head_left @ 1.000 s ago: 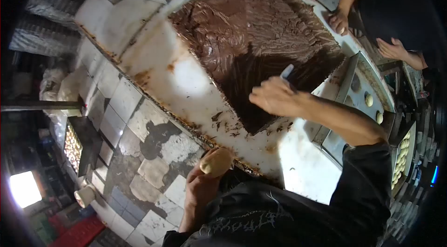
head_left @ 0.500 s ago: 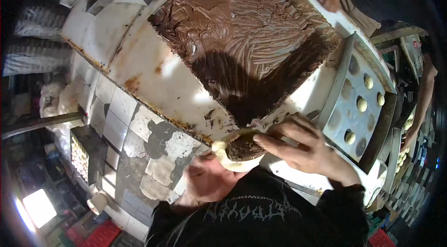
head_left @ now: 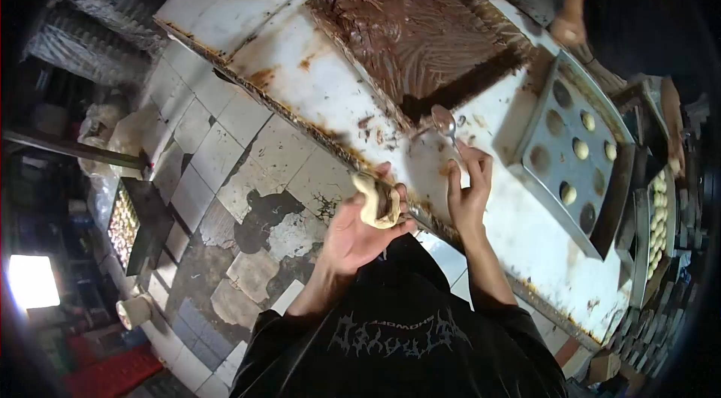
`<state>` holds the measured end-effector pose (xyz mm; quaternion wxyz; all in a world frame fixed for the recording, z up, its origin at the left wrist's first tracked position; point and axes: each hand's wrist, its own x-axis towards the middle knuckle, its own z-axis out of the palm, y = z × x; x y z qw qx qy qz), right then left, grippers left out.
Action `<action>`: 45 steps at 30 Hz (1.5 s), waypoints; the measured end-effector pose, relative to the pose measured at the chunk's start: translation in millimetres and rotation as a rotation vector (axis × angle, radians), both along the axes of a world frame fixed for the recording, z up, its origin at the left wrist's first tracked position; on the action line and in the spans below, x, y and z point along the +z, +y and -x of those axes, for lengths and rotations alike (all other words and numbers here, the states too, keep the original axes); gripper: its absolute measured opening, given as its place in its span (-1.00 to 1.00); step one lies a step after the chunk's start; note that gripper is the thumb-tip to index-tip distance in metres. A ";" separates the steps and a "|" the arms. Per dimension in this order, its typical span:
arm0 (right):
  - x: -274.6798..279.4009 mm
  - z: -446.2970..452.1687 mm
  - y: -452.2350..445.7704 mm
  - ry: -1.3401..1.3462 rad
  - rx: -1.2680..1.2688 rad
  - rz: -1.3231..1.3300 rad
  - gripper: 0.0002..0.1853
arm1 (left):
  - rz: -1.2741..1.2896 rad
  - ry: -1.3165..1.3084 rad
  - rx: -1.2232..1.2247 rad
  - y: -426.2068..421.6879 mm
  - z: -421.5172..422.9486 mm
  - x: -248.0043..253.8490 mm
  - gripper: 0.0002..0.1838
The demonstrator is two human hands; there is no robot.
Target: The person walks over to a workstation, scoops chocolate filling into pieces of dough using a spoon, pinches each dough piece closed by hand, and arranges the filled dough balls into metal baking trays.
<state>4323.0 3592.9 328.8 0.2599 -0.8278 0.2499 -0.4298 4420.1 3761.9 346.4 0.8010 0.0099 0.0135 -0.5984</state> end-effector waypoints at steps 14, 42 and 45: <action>51.2 200.7 84.9 0.301 0.396 0.333 -0.70 | -0.308 -0.119 -0.152 -3.1 162.7 14.9 -0.66; -63.2 323.3 -41.0 0.195 -0.209 -0.086 -0.85 | -0.710 -2.055 0.391 -159.2 214.4 -45.0 -0.62; -69.7 382.1 -32.8 0.412 -0.215 -0.057 -0.80 | -0.686 -1.846 0.230 -144.2 165.1 -38.2 -0.69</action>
